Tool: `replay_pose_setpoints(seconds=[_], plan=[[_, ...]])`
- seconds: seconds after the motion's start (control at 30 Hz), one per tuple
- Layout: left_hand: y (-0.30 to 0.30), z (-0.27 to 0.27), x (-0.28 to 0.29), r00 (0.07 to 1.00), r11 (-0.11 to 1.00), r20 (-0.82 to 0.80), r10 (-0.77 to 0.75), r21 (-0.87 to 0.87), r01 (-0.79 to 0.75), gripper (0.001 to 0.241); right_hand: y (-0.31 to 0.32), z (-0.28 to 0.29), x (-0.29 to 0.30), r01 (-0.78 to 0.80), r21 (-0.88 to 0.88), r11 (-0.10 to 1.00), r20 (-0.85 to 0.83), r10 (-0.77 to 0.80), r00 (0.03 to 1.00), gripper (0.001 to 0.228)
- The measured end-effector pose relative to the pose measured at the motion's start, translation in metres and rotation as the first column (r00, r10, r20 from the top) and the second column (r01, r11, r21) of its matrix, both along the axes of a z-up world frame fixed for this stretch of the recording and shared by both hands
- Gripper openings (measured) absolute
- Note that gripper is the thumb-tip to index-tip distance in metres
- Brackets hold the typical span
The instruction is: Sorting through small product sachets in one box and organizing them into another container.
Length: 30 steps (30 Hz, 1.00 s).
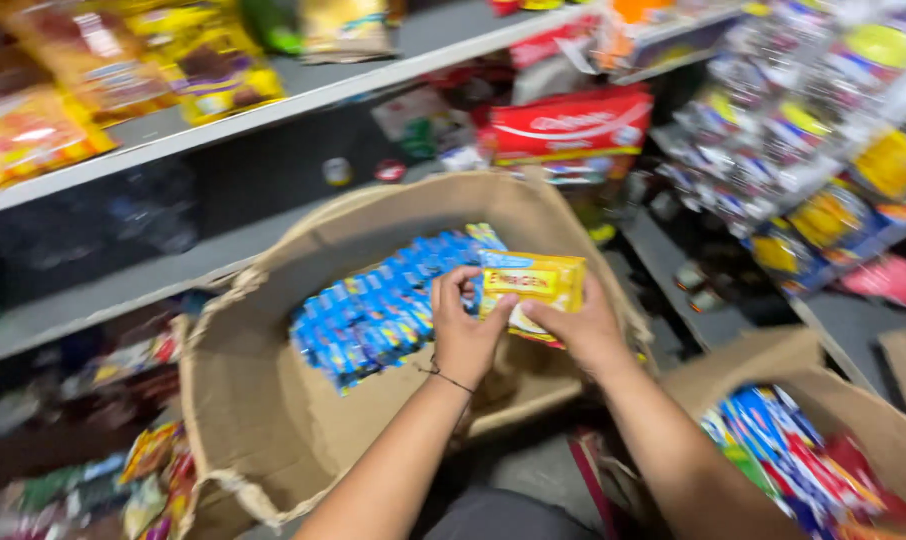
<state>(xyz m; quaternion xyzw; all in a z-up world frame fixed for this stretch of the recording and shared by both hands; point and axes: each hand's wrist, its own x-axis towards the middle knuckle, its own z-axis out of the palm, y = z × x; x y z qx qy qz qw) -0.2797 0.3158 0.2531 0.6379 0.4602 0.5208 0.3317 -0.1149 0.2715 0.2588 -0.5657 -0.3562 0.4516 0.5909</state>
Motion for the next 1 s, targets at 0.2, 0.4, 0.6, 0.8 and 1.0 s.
replay_pose_setpoints(seconds=[0.2,0.4,0.6,0.8,1.0], plan=[[0.025,-0.032,-0.128,0.947,0.956,-0.130,0.293,0.048,-0.290,0.020,0.090,-0.023,-0.151,-0.321,-0.024,0.947,-0.001,0.321,0.947,0.058],[0.029,-0.140,-0.246,0.758,0.790,-0.312,0.573,-0.034,-0.612,0.031,0.114,-0.079,-0.283,-0.503,-0.207,0.839,0.196,0.539,0.819,0.065],[0.065,-0.310,-0.302,0.502,0.573,0.430,0.751,-0.802,-0.170,0.053,0.102,-0.218,-0.349,-0.538,-0.357,0.764,0.298,0.639,0.709,0.086],[0.085,-0.313,-0.304,0.709,0.045,-0.288,0.644,-0.910,-0.411,0.074,0.092,-0.250,-0.333,-0.575,-0.337,0.746,0.332,0.665,0.668,0.049],[0.089,-0.313,-0.303,0.745,-0.018,-0.235,0.625,-0.958,-0.286,0.069,0.086,-0.253,-0.277,-0.717,-0.564,0.410,0.581,0.814,0.007,0.033]])
